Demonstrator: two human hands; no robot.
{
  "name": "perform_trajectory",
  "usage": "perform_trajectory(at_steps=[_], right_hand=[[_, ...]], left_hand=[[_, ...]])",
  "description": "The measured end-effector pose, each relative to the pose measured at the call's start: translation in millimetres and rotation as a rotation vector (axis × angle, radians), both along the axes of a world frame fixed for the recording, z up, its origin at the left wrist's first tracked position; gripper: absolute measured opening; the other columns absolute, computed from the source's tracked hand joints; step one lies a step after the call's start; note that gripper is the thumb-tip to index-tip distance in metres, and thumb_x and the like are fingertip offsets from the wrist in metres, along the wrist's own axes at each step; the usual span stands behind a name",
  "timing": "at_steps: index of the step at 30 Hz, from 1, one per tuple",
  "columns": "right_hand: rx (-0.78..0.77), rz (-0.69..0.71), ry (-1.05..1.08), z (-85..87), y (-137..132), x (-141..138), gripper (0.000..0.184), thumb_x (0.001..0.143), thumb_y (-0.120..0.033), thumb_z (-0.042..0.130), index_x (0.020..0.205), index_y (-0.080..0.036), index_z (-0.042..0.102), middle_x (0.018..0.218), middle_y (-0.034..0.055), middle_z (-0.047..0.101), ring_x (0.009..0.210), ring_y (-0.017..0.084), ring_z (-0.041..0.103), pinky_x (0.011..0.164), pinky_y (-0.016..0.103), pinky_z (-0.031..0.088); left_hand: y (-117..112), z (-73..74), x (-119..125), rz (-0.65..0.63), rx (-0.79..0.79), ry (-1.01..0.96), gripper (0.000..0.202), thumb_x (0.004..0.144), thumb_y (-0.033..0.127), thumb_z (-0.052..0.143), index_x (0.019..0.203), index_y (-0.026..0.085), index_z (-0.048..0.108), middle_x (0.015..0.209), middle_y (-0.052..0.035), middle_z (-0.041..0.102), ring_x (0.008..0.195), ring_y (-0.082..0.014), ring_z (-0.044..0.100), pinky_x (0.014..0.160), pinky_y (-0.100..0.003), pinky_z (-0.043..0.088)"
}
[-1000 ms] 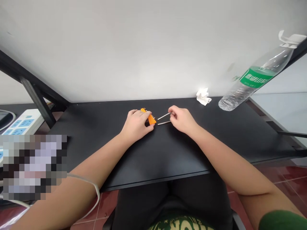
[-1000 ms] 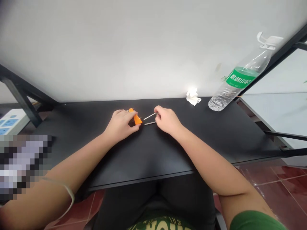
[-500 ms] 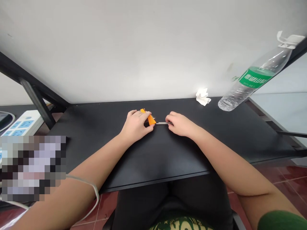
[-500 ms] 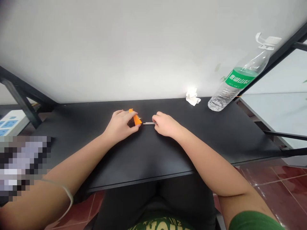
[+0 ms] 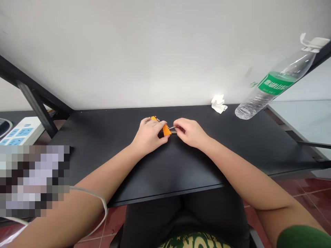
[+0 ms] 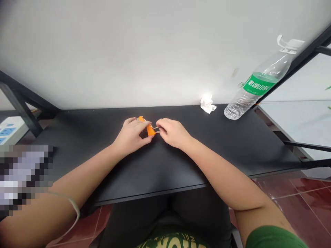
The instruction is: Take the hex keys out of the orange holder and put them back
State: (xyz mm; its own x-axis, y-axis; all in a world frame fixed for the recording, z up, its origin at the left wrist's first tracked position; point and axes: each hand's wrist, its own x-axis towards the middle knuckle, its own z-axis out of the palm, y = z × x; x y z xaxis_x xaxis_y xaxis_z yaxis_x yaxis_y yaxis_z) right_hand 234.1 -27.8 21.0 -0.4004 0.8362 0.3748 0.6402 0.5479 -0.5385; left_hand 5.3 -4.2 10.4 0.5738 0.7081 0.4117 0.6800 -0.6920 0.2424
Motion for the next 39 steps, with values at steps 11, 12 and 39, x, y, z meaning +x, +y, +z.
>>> perform_trajectory(at_steps=[11,12,39], right_hand=[[-0.348,-0.152,-0.316,1.5,16,36,0.031,0.091,-0.050,0.069,0.102,-0.021,0.067,0.105,0.0065,0.064,0.082,0.019,0.059,0.069,0.030,0.043],[-0.351,-0.149,-0.327,2.0,14,33,0.031,0.090,-0.049,0.069,0.103,-0.021,0.067,0.108,0.0067,0.063,0.081,0.018,0.059,0.069,0.030,0.043],[0.032,0.058,0.045,-4.7,1,-2,0.010,0.092,-0.013,0.054,0.093,-0.021,0.059,0.089,0.0017,0.062,0.074,0.015,0.055,0.070,0.028,0.042]], left_hand=[[9,-2.0,-7,0.094,-0.031,0.063,0.043,0.087,0.041,0.065,0.126,0.023,0.066,0.110,-0.0099,0.076,0.114,-0.0313,0.069,0.121,-0.055,0.033],[9,-2.1,-7,0.089,-0.026,0.051,0.043,0.087,0.040,0.065,0.126,0.022,0.066,0.109,-0.0097,0.077,0.112,-0.0310,0.070,0.121,-0.055,0.033],[-3,3.3,3,-0.056,-0.040,-0.009,0.036,0.089,0.037,0.064,0.124,0.025,0.064,0.106,-0.0054,0.076,0.108,-0.0254,0.069,0.119,-0.049,0.034]])
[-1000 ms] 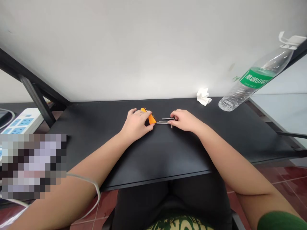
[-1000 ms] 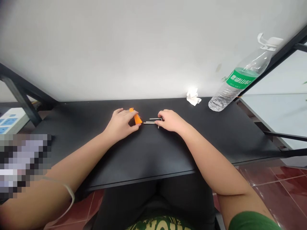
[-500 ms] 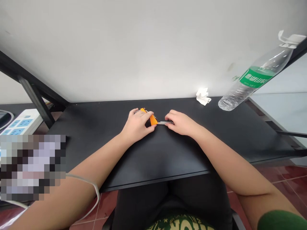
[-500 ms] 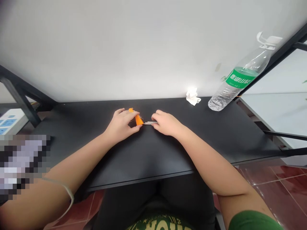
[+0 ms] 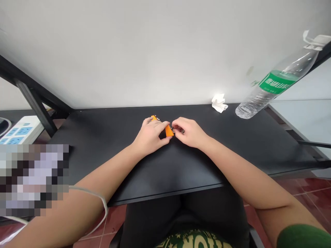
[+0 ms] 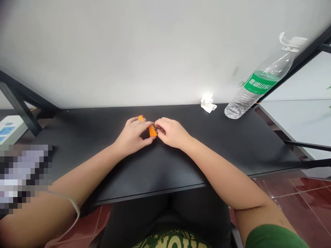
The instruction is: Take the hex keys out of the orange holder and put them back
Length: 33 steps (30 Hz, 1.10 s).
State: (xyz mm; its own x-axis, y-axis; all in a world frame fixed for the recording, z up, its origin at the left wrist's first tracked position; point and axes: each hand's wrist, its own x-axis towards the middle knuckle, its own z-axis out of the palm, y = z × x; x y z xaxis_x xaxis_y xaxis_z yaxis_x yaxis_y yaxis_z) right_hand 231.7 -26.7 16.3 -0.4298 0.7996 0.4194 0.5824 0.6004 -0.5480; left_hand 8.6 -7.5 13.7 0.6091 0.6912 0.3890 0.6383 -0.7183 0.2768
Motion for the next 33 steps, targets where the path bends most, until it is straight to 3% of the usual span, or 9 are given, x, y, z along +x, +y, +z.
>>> perform_trajectory(at_steps=[5,9,11,14,18,20,23,26,33], right_hand=[[0.048,-0.047,-0.041,-3.9,-1,-4,0.010,0.093,-0.017,0.055,0.084,-0.020,0.058,0.093,0.0031,0.061,0.072,0.014,0.053,0.068,0.028,0.041],[0.028,-0.157,-0.034,2.9,1,1,0.010,0.081,-0.014,0.058,0.076,-0.021,0.053,0.084,0.0013,0.057,0.067,0.014,0.050,0.065,0.028,0.039],[-0.049,-0.240,-0.029,8.2,4,11,0.011,0.077,-0.014,0.059,0.073,-0.021,0.051,0.078,0.0006,0.058,0.068,0.015,0.052,0.065,0.029,0.040],[-0.284,-0.352,-0.089,12.0,11,28,0.010,0.075,-0.015,0.060,0.074,-0.022,0.053,0.075,-0.0004,0.062,0.067,0.016,0.056,0.064,0.029,0.041],[-0.492,-0.325,-0.215,10.3,17,43,0.017,0.075,-0.014,0.062,0.088,-0.023,0.056,0.081,-0.0010,0.067,0.068,0.016,0.058,0.060,0.027,0.041],[-0.493,-0.264,-0.283,10.0,16,44,0.019,0.078,-0.015,0.063,0.095,-0.024,0.058,0.084,-0.0004,0.068,0.071,0.016,0.060,0.061,0.027,0.041],[-0.415,-0.207,-0.370,10.8,12,38,0.008,0.086,-0.025,0.065,0.092,-0.023,0.061,0.092,0.0031,0.066,0.081,0.018,0.061,0.067,0.028,0.043],[-0.367,-0.183,-0.404,11.0,7,30,0.012,0.090,-0.032,0.067,0.092,-0.021,0.063,0.101,0.0054,0.064,0.084,0.018,0.061,0.073,0.029,0.045],[-0.329,-0.188,-0.463,13.7,-1,23,0.008,0.094,-0.028,0.064,0.094,-0.021,0.065,0.102,0.0066,0.063,0.082,0.018,0.061,0.069,0.030,0.044]], left_hand=[[-1,-0.8,1,-0.011,0.029,0.012,0.036,0.090,0.036,0.063,0.125,0.024,0.063,0.105,-0.0058,0.075,0.106,-0.0250,0.070,0.118,-0.050,0.034],[3,-1.9,-2,0.018,0.064,0.046,0.038,0.089,0.034,0.062,0.126,0.024,0.064,0.110,-0.0083,0.076,0.110,-0.0283,0.069,0.120,-0.055,0.032],[6,-3.1,-6,0.044,0.070,0.072,0.039,0.089,0.035,0.062,0.126,0.023,0.064,0.115,-0.0105,0.075,0.114,-0.0305,0.068,0.121,-0.058,0.030],[11,-4.9,-11,0.077,0.054,0.104,0.041,0.089,0.037,0.063,0.127,0.023,0.064,0.114,-0.0115,0.075,0.114,-0.0312,0.068,0.121,-0.060,0.030],[12,-6.1,-13,0.086,0.038,0.111,0.041,0.089,0.038,0.062,0.128,0.025,0.063,0.116,-0.0104,0.075,0.114,-0.0299,0.068,0.122,-0.059,0.029],[12,-5.9,-13,0.081,0.031,0.112,0.041,0.089,0.038,0.062,0.128,0.025,0.064,0.116,-0.0099,0.075,0.113,-0.0297,0.069,0.122,-0.058,0.029],[11,-5.3,-13,0.082,0.014,0.114,0.041,0.089,0.038,0.062,0.128,0.025,0.064,0.114,-0.0100,0.075,0.112,-0.0295,0.069,0.122,-0.058,0.031],[11,-4.5,-13,0.089,-0.004,0.121,0.042,0.089,0.038,0.062,0.129,0.024,0.064,0.114,-0.0104,0.075,0.112,-0.0293,0.069,0.121,-0.057,0.032],[10,-4.2,-14,0.093,-0.005,0.103,0.042,0.091,0.039,0.063,0.130,0.023,0.063,0.116,-0.0101,0.075,0.116,-0.0292,0.068,0.122,-0.057,0.031]])
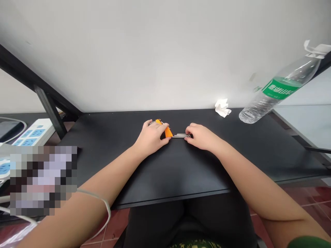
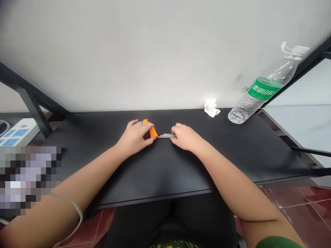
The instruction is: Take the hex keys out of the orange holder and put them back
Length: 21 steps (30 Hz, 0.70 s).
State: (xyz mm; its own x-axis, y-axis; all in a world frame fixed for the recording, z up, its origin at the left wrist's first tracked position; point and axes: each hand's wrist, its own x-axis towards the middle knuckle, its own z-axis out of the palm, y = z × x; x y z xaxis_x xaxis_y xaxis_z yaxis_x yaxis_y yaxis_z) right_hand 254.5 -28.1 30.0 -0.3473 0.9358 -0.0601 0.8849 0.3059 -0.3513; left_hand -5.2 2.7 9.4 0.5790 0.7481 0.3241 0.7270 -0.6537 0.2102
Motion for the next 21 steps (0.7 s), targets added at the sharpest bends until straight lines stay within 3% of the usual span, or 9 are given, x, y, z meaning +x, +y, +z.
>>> perform_trajectory(at_steps=[7,12,16,21], right_hand=[[0.043,-0.017,-0.021,3.9,-6,-5,0.020,0.095,-0.036,0.066,0.107,-0.021,0.066,0.113,0.0084,0.061,0.078,0.018,0.062,0.066,0.032,0.045],[0.034,0.015,-0.014,1.3,-3,-2,0.009,0.097,-0.026,0.060,0.096,-0.021,0.067,0.106,0.0076,0.063,0.081,0.019,0.062,0.070,0.031,0.045],[0.031,-0.015,0.004,-0.1,2,5,0.018,0.094,-0.011,0.053,0.087,-0.021,0.067,0.102,0.0063,0.065,0.086,0.019,0.063,0.074,0.031,0.044],[0.016,-0.025,0.007,-2.9,7,13,0.020,0.093,-0.010,0.052,0.088,-0.021,0.068,0.102,0.0060,0.065,0.083,0.018,0.061,0.073,0.030,0.044]], left_hand=[[2,-1.6,0,0.000,-0.005,-0.007,0.041,0.090,0.039,0.064,0.129,0.025,0.063,0.117,-0.0099,0.075,0.115,-0.0298,0.069,0.122,-0.057,0.031],[1,0.0,0,0.009,-0.006,-0.007,0.042,0.090,0.039,0.064,0.129,0.025,0.063,0.118,-0.0095,0.075,0.116,-0.0297,0.068,0.122,-0.058,0.031],[0,1.1,0,0.009,-0.003,-0.006,0.041,0.091,0.039,0.063,0.129,0.024,0.063,0.117,-0.0099,0.075,0.118,-0.0298,0.067,0.122,-0.058,0.030],[1,-0.2,-1,0.002,-0.010,-0.003,0.042,0.090,0.039,0.063,0.130,0.026,0.063,0.119,-0.0094,0.075,0.118,-0.0298,0.067,0.123,-0.058,0.029]])
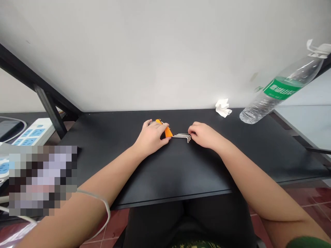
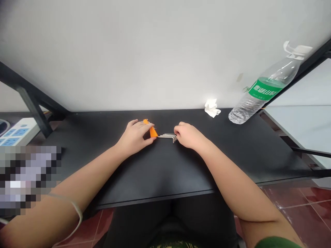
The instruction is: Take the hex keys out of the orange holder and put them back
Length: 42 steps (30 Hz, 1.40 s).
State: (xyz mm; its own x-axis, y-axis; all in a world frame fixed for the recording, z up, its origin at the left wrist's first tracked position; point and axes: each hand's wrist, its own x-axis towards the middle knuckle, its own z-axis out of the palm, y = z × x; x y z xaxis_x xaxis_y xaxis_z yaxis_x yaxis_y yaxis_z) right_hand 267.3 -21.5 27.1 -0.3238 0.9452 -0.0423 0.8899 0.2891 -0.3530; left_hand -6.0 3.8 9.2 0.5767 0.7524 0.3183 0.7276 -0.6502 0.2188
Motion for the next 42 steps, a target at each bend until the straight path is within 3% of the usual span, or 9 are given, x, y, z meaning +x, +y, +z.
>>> perform_trajectory(at_steps=[6,12,17,21,26,33,38,42], right_hand=[[0.003,-0.002,-0.025,0.2,0,3,0.019,0.091,-0.008,0.053,0.088,-0.021,0.067,0.102,0.0060,0.064,0.079,0.017,0.059,0.070,0.030,0.043],[-0.022,0.044,0.022,2.5,-6,-7,0.009,0.096,-0.023,0.060,0.089,-0.021,0.065,0.102,0.0061,0.064,0.076,0.017,0.059,0.068,0.031,0.044],[-0.013,0.040,0.007,2.5,-4,-5,0.017,0.097,-0.014,0.052,0.090,-0.020,0.066,0.102,0.0071,0.064,0.085,0.018,0.061,0.074,0.031,0.045],[-0.043,0.035,0.043,4.9,-6,-9,0.018,0.101,-0.030,0.056,0.094,-0.020,0.068,0.106,0.0077,0.064,0.084,0.018,0.062,0.074,0.032,0.046],[-0.074,0.022,0.001,8.9,-16,-21,0.023,0.094,-0.042,0.068,0.099,-0.020,0.067,0.106,0.0079,0.062,0.077,0.018,0.060,0.067,0.031,0.045],[-0.014,0.046,-0.090,6.0,-14,-26,0.008,0.096,-0.019,0.057,0.096,-0.018,0.065,0.104,0.0081,0.061,0.078,0.017,0.060,0.068,0.030,0.042],[-0.012,0.067,-0.001,5.3,-10,-20,0.012,0.099,-0.021,0.057,0.102,-0.019,0.069,0.108,0.0081,0.063,0.085,0.017,0.062,0.073,0.029,0.044],[0.015,0.041,0.012,3.6,-6,-13,0.015,0.097,-0.014,0.055,0.089,-0.019,0.066,0.101,0.0065,0.065,0.086,0.018,0.061,0.073,0.028,0.043]], left_hand=[[0,-0.4,0,0.005,0.008,0.004,0.042,0.089,0.039,0.064,0.130,0.026,0.063,0.115,-0.0099,0.075,0.117,-0.0306,0.067,0.123,-0.058,0.029],[0,-0.8,1,-0.005,0.007,-0.010,0.042,0.090,0.039,0.064,0.130,0.026,0.063,0.118,-0.0095,0.075,0.118,-0.0306,0.067,0.123,-0.058,0.029],[1,-1.6,1,-0.001,0.006,-0.011,0.042,0.090,0.040,0.065,0.129,0.025,0.063,0.118,-0.0101,0.075,0.118,-0.0310,0.067,0.122,-0.058,0.030],[1,-1.4,1,-0.004,0.004,-0.011,0.042,0.090,0.040,0.065,0.129,0.026,0.063,0.120,-0.0100,0.074,0.120,-0.0310,0.066,0.122,-0.057,0.030],[0,-0.7,1,-0.003,-0.004,-0.007,0.042,0.090,0.039,0.065,0.130,0.025,0.063,0.119,-0.0099,0.074,0.120,-0.0305,0.067,0.122,-0.058,0.029],[1,-2.1,2,-0.001,0.000,-0.006,0.043,0.090,0.038,0.065,0.130,0.024,0.063,0.119,-0.0100,0.074,0.123,-0.0311,0.065,0.122,-0.057,0.029],[2,-1.9,2,0.008,-0.006,0.006,0.043,0.090,0.037,0.065,0.130,0.024,0.062,0.121,-0.0099,0.074,0.124,-0.0306,0.065,0.122,-0.057,0.028],[2,-1.4,1,0.009,-0.005,0.007,0.043,0.090,0.038,0.065,0.130,0.023,0.062,0.119,-0.0099,0.074,0.123,-0.0306,0.065,0.122,-0.058,0.029]])
